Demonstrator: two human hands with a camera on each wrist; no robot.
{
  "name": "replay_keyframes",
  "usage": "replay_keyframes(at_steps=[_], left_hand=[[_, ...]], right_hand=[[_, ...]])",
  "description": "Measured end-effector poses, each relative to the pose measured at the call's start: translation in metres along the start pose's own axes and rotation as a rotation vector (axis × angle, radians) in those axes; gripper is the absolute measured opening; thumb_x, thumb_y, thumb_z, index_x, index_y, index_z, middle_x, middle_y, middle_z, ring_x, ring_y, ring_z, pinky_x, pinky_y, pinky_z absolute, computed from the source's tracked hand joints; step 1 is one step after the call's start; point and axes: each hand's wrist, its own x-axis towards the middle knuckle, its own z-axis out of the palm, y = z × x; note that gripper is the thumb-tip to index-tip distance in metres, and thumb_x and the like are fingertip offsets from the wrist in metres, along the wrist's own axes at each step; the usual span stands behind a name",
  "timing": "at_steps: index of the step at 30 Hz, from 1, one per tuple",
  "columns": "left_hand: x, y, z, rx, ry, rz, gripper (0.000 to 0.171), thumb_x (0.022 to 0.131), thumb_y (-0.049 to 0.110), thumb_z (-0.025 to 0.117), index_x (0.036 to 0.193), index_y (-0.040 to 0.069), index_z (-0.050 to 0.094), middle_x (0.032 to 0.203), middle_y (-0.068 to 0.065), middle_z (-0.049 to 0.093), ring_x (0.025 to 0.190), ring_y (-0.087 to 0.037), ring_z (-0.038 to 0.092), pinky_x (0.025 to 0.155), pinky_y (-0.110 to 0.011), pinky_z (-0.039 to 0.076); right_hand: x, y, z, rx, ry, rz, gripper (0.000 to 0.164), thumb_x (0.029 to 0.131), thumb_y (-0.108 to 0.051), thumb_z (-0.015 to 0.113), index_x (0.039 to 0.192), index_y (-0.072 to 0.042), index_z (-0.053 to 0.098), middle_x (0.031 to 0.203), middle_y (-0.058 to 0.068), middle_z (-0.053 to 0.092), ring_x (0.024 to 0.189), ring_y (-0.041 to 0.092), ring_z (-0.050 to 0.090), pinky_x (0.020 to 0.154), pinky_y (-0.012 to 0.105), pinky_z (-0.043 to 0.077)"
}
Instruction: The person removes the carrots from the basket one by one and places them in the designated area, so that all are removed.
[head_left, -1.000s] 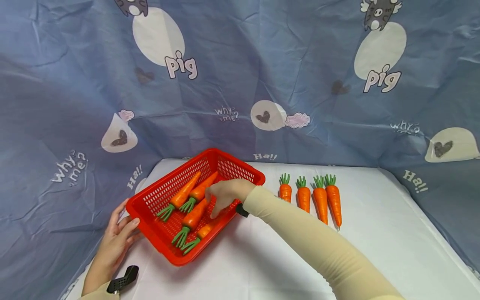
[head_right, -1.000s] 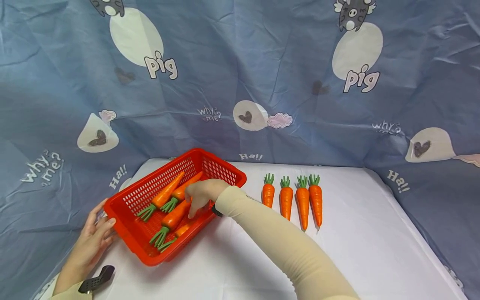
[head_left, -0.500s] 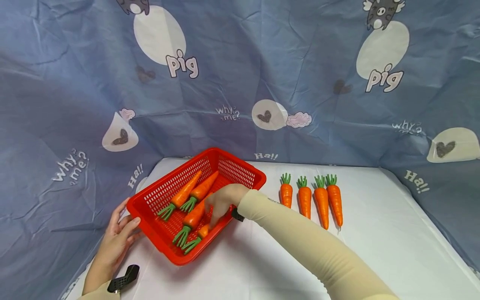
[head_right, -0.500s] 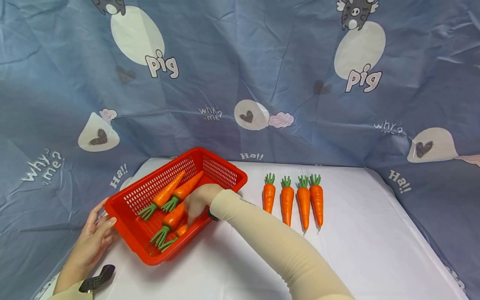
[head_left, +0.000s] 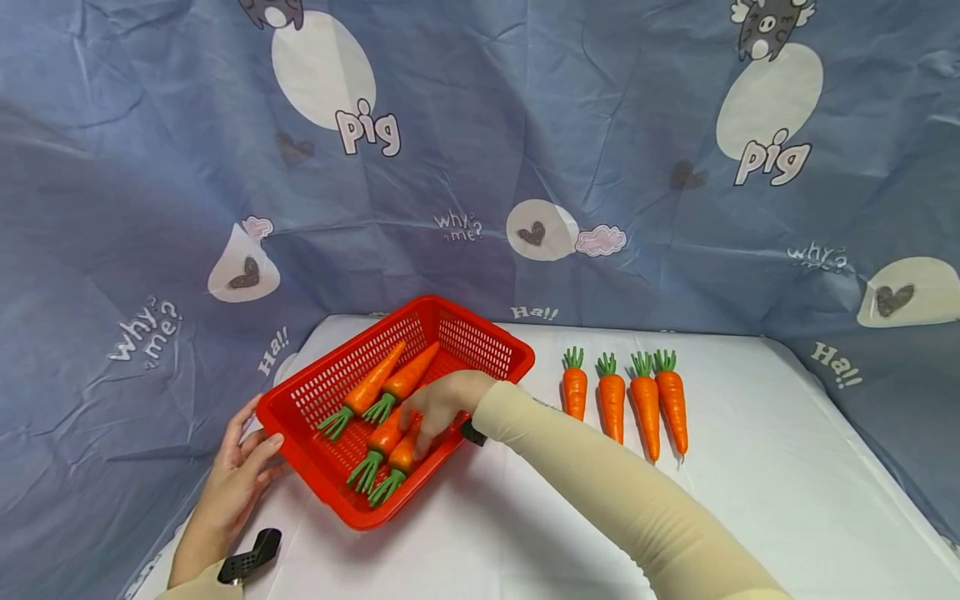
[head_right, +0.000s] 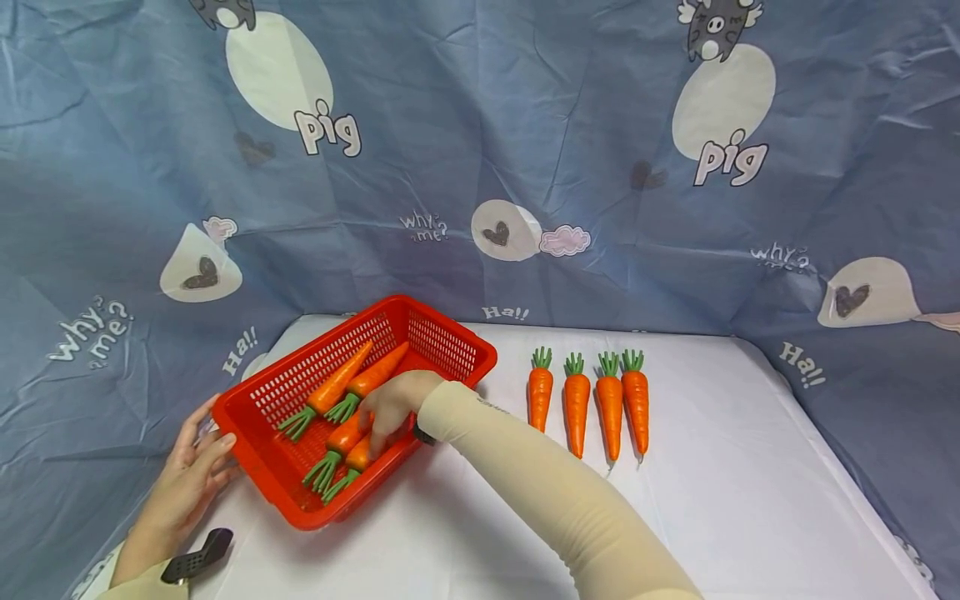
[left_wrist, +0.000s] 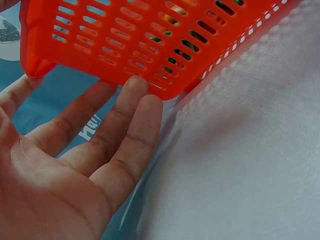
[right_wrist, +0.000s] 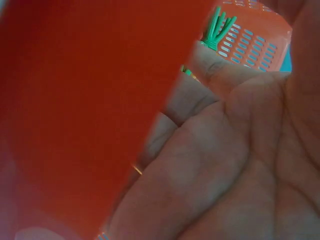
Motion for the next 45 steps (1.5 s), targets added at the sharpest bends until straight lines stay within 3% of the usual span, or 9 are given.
replay_keyframes(at_steps=[4, 12, 16, 19, 25, 29, 36, 41, 45], left_hand=[[0.0, 0.0, 0.0, 0.0, -0.002, 0.005, 0.069, 0.111, 0.007, 0.055, 0.167, 0.032, 0.024, 0.127, 0.021, 0.07, 0.101, -0.003, 0.074, 0.081, -0.025, 0.064], [-0.001, -0.001, -0.001, -0.021, -0.017, 0.013, 0.068, 0.11, 0.005, 0.054, 0.166, 0.032, 0.025, 0.128, 0.019, 0.071, 0.099, -0.006, 0.075, 0.081, -0.025, 0.064], [0.0, 0.0, -0.001, 0.001, -0.001, -0.004, 0.069, 0.11, 0.007, 0.056, 0.167, 0.032, 0.024, 0.127, 0.02, 0.07, 0.099, -0.005, 0.075, 0.081, -0.025, 0.064], [-0.001, 0.0, -0.001, 0.01, 0.008, -0.011, 0.07, 0.11, 0.008, 0.056, 0.167, 0.032, 0.023, 0.126, 0.021, 0.07, 0.099, -0.004, 0.074, 0.081, -0.024, 0.064], [-0.002, 0.001, -0.001, 0.007, 0.005, -0.003, 0.069, 0.11, 0.008, 0.056, 0.167, 0.031, 0.024, 0.125, 0.02, 0.07, 0.099, -0.005, 0.075, 0.081, -0.025, 0.064], [-0.002, 0.002, -0.001, 0.005, 0.0, 0.002, 0.069, 0.11, 0.008, 0.056, 0.167, 0.031, 0.025, 0.126, 0.02, 0.07, 0.098, -0.006, 0.075, 0.082, -0.025, 0.064], [-0.001, 0.002, 0.0, 0.024, 0.011, -0.006, 0.07, 0.11, 0.009, 0.057, 0.168, 0.031, 0.024, 0.126, 0.02, 0.07, 0.099, -0.005, 0.074, 0.082, -0.025, 0.064], [-0.001, 0.003, 0.0, 0.024, 0.015, -0.011, 0.071, 0.11, 0.008, 0.058, 0.168, 0.03, 0.024, 0.125, 0.02, 0.071, 0.098, -0.005, 0.075, 0.081, -0.025, 0.064], [-0.002, 0.004, 0.0, 0.023, 0.015, -0.012, 0.072, 0.109, 0.008, 0.058, 0.169, 0.029, 0.023, 0.124, 0.02, 0.071, 0.099, -0.005, 0.074, 0.082, -0.024, 0.063]], right_hand=[[0.0, 0.0, -0.003, 0.001, 0.002, -0.007, 0.049, 0.093, -0.046, 0.083, 0.138, -0.036, 0.066, 0.148, -0.011, 0.056, 0.123, 0.012, 0.049, 0.106, 0.034, 0.046], [0.002, 0.0, -0.009, 0.01, 0.004, -0.079, 0.046, 0.094, -0.038, 0.084, 0.136, -0.029, 0.07, 0.142, -0.006, 0.06, 0.119, 0.012, 0.053, 0.101, 0.029, 0.048], [0.005, -0.003, -0.013, 0.0, -0.015, -0.055, 0.045, 0.093, -0.037, 0.086, 0.135, -0.032, 0.071, 0.147, -0.005, 0.06, 0.127, 0.011, 0.053, 0.107, 0.03, 0.048], [0.009, -0.006, -0.016, 0.029, -0.035, -0.02, 0.043, 0.091, -0.032, 0.088, 0.131, -0.032, 0.072, 0.142, -0.006, 0.06, 0.12, 0.008, 0.06, 0.107, 0.031, 0.049], [0.014, -0.012, -0.017, 0.056, -0.022, 0.044, 0.036, 0.089, -0.024, 0.089, 0.122, -0.028, 0.075, 0.134, -0.008, 0.062, 0.11, 0.01, 0.06, 0.09, 0.029, 0.055], [0.014, -0.016, -0.017, -0.009, 0.024, 0.083, 0.03, 0.086, -0.024, 0.091, 0.112, -0.033, 0.077, 0.121, -0.014, 0.065, 0.107, 0.011, 0.056, 0.083, 0.028, 0.054], [0.014, -0.02, -0.017, -0.06, 0.043, 0.073, 0.028, 0.085, -0.015, 0.09, 0.107, -0.029, 0.079, 0.108, -0.016, 0.066, 0.099, 0.011, 0.058, 0.079, 0.028, 0.056], [0.017, -0.021, -0.015, -0.263, 0.035, 0.026, 0.018, 0.087, -0.019, 0.088, 0.1, -0.027, 0.078, 0.094, -0.018, 0.062, 0.087, 0.007, 0.052, 0.071, 0.024, 0.05], [0.016, -0.024, -0.013, -0.425, 0.048, 0.045, 0.015, 0.087, -0.025, 0.089, 0.088, -0.027, 0.073, 0.082, -0.017, 0.055, 0.078, 0.006, 0.047, 0.068, 0.024, 0.046]])
